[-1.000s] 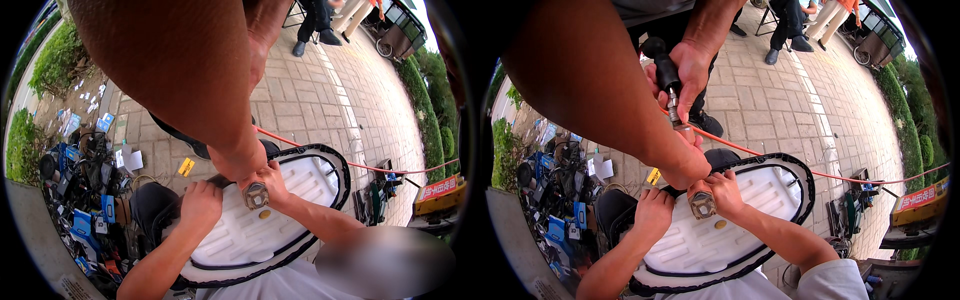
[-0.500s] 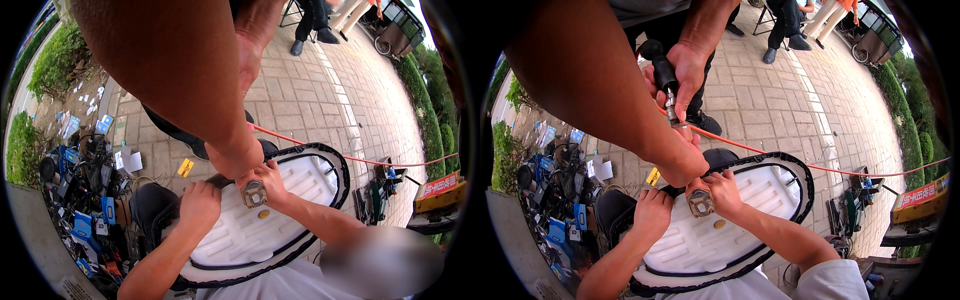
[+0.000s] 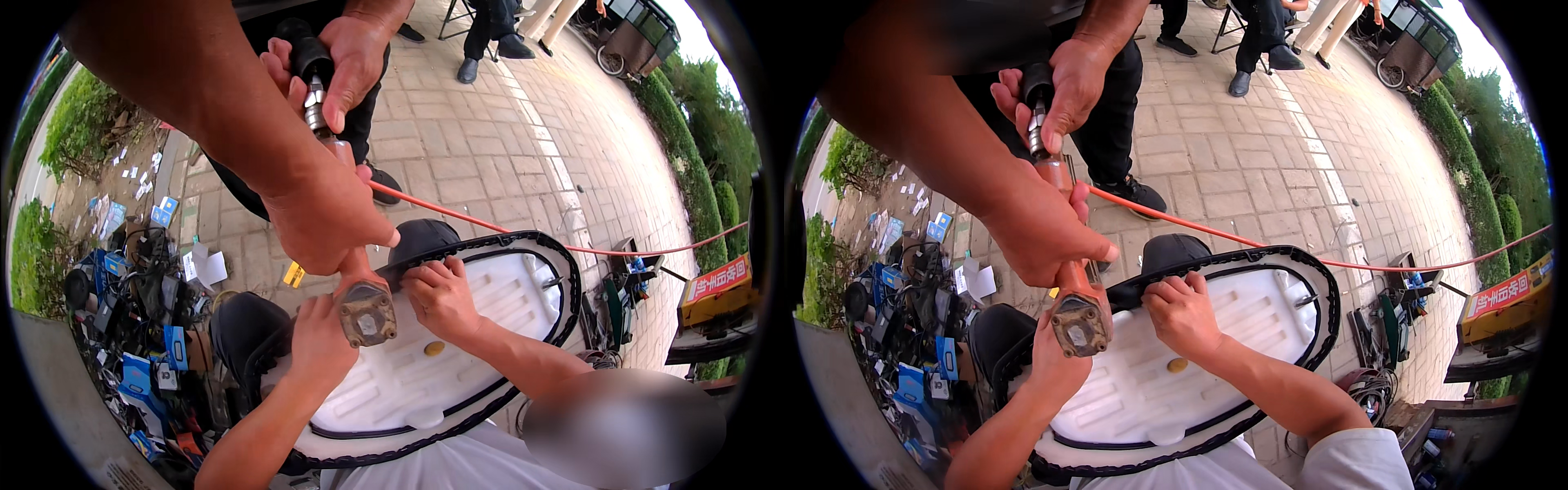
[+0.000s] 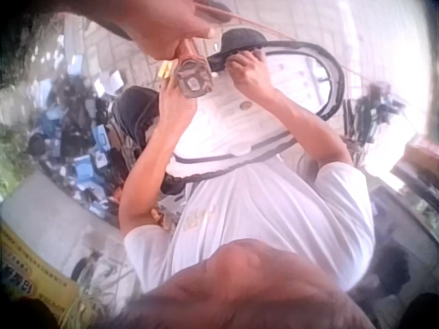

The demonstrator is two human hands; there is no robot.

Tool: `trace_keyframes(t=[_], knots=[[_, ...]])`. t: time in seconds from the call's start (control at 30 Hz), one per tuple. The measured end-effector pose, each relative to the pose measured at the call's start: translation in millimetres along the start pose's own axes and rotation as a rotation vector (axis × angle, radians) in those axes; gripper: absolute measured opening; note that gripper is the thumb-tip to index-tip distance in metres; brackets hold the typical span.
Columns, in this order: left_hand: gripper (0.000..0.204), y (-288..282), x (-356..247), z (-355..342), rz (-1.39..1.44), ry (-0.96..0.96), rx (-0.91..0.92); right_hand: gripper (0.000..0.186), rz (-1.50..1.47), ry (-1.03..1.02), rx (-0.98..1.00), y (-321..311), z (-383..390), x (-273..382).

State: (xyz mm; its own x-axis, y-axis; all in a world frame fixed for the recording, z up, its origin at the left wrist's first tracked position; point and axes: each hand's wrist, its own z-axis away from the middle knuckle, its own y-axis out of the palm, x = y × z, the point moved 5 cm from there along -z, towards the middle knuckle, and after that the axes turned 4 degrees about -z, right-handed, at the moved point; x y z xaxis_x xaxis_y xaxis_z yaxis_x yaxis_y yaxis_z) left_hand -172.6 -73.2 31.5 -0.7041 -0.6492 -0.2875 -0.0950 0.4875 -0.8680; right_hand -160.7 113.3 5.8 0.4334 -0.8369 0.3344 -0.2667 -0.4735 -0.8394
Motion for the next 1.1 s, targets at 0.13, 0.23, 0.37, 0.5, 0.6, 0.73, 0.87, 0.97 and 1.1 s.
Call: trace_keyframes(t=[0.13,0.23,0.37,0.5,0.6,0.73,0.87,0.97,1.1], knots=[[0.013,-4,-4,5,-0.058,0.046,0.019,0.018,0.025,-0.01,-0.037,-5,5,4],[0.011,-11,-4,10,0.003,0.005,0.01,0.021,0.055,-0.053,-0.076,-10,5,9],[0.016,-9,6,17,0.076,-0.079,0.108,0.03,0.168,-0.107,-0.079,-13,-6,28],[0.022,-7,12,17,0.118,-0.129,0.096,0.035,0.183,-0.252,-0.006,-3,-17,38],[0.018,-11,7,10,0.186,-0.044,-0.054,0.031,0.074,-0.237,-0.034,6,-13,27],[0.023,-8,5,14,0.153,-0.068,-0.061,0.031,-0.018,-0.287,-0.123,-2,-11,24],[0.024,-5,9,12,0.302,-0.195,-0.02,0.032,-0.006,-0.325,-0.076,-6,-8,19],[0.027,2,12,20,0.256,-0.21,0.023,0.028,-0.021,-0.342,-0.055,-3,-6,17],[0.033,5,12,23,0.36,-0.328,0.041,0.021,-0.033,-0.347,-0.089,0,-9,16]])
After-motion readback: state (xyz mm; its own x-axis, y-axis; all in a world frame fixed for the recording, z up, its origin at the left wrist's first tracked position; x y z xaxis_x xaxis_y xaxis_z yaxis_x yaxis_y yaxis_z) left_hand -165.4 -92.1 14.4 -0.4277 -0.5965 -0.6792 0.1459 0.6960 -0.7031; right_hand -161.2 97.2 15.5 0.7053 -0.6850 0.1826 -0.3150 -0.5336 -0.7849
